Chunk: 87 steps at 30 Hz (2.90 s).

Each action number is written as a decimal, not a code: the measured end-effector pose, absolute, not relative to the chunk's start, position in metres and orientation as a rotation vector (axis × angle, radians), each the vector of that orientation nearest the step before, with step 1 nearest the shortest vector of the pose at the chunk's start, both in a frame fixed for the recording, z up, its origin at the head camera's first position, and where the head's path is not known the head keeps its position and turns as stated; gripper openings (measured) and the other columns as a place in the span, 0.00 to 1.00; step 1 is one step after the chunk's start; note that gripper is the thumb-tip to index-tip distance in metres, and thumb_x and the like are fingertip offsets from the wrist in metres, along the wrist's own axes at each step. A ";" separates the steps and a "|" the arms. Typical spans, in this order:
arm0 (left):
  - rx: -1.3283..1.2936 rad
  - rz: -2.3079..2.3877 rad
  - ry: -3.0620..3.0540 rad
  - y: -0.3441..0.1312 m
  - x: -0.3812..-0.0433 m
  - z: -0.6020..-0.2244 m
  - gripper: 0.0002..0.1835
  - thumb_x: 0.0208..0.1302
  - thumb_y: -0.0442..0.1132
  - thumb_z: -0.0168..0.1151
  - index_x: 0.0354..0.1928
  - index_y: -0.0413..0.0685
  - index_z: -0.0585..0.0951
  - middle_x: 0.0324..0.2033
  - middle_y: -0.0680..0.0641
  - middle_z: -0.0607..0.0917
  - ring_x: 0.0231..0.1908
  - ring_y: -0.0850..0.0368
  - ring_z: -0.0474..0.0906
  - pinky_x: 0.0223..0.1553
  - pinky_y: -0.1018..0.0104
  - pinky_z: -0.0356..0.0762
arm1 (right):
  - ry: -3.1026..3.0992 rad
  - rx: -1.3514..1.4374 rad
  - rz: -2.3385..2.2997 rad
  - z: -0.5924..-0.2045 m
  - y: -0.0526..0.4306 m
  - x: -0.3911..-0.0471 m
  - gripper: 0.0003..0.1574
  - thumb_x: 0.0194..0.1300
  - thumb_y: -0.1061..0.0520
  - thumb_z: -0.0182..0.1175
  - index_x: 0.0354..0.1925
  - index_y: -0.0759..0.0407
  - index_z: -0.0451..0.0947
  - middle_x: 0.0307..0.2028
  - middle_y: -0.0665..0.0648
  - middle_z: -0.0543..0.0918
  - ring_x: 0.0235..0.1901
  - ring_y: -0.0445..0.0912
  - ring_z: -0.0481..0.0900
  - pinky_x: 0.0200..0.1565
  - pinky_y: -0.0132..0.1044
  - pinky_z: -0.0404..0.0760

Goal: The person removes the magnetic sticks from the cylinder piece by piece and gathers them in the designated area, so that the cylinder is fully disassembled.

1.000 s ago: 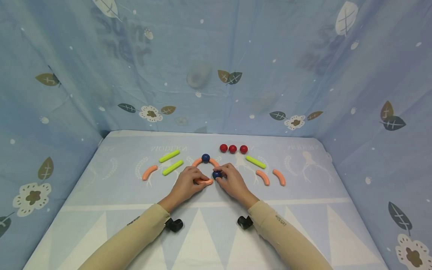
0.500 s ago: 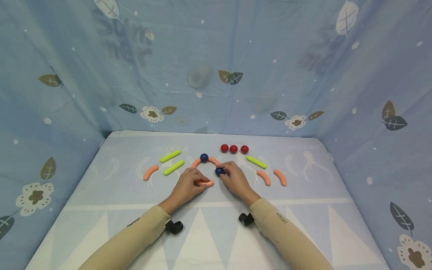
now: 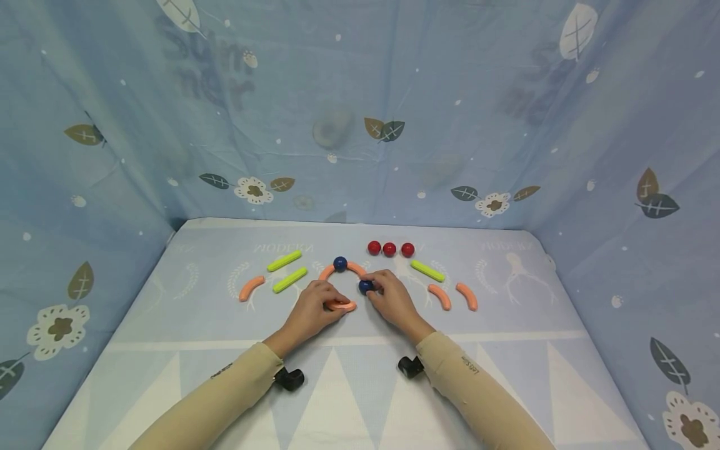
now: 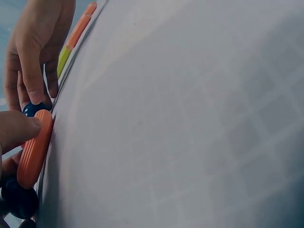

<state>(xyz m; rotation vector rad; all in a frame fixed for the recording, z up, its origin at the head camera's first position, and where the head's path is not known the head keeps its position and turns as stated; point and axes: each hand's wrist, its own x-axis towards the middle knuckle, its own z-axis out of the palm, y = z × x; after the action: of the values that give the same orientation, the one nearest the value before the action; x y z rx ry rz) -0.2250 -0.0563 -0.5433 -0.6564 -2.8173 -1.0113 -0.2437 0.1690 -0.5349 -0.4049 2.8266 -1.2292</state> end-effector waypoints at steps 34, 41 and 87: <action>-0.452 -1.117 -2.771 -0.094 -0.226 -0.539 0.19 0.63 0.43 0.74 0.56 0.54 0.86 0.55 0.52 0.82 0.62 0.51 0.73 0.67 0.50 0.68 | 2.873 -0.603 -1.316 -0.524 0.161 -0.220 0.22 0.66 0.65 0.68 0.57 0.53 0.84 0.49 0.54 0.82 0.43 0.44 0.81 0.46 0.41 0.83; -0.434 -1.134 -2.771 -0.096 -0.227 -0.542 0.18 0.64 0.43 0.73 0.55 0.53 0.86 0.52 0.52 0.81 0.57 0.52 0.76 0.61 0.51 0.74 | 2.833 -0.708 -1.312 -0.526 0.146 -0.217 0.20 0.67 0.63 0.67 0.57 0.55 0.84 0.50 0.52 0.84 0.46 0.45 0.82 0.50 0.43 0.83; -0.410 -1.209 -2.732 -0.093 -0.229 -0.544 0.16 0.61 0.42 0.75 0.51 0.52 0.87 0.48 0.54 0.84 0.51 0.57 0.80 0.57 0.55 0.77 | 2.791 -0.673 -1.148 -0.535 0.119 -0.219 0.14 0.64 0.57 0.72 0.49 0.52 0.87 0.43 0.46 0.87 0.42 0.38 0.82 0.47 0.38 0.82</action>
<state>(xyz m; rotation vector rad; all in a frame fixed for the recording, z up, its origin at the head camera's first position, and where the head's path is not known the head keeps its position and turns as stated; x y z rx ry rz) -0.2292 -0.0929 -0.5444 -0.4098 -2.7323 -1.2087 -0.2194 0.1187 -0.5354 -0.6732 2.7907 -1.1476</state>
